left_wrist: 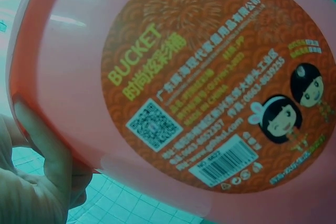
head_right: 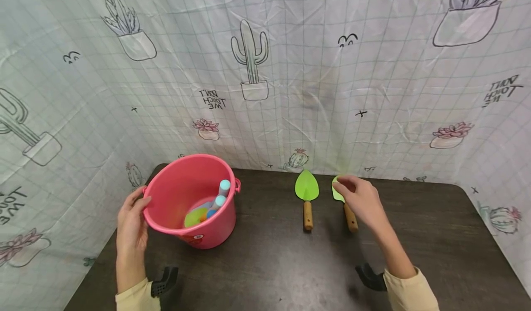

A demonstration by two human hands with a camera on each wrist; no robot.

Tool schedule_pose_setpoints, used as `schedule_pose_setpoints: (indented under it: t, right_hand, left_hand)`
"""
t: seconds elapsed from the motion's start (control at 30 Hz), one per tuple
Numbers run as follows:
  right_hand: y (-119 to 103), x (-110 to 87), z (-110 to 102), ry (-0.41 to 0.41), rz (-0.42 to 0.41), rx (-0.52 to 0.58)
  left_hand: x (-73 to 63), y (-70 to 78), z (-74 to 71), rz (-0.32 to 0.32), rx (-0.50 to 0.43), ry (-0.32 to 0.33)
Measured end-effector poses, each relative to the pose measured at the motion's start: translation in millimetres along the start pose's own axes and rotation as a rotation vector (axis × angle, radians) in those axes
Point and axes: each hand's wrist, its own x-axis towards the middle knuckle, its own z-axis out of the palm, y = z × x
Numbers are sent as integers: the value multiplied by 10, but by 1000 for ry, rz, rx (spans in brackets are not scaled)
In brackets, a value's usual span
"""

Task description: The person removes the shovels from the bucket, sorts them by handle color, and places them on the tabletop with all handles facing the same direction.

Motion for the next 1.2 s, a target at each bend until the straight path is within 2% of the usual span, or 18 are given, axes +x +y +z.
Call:
schedule_pose_setpoints:
  t: [0.23,0.43,0.57,0.83,1.07,1.2]
  right_hand:
    - [-514,-38,-8,-8,-109,81]
    - [-826,-35,29,4,-186,170]
    - [-970,-24,72,-12,-193,207]
    - [-1197,22,219,-57,-264,236]
    - [-1402,52,441,-84,-326,237]
    - [-1520,70,585,-113,-335,242]
  left_hand:
    - [7,-6,-3,-3,7,4]
    - [20,0,-13,5,33,-1]
    - [19,3,-11,5,34,0]
    - [7,0,-7,11,30,-10]
    - [3,5,-7,9,41,-7]
    - [9,9,-22,2,35,-17]
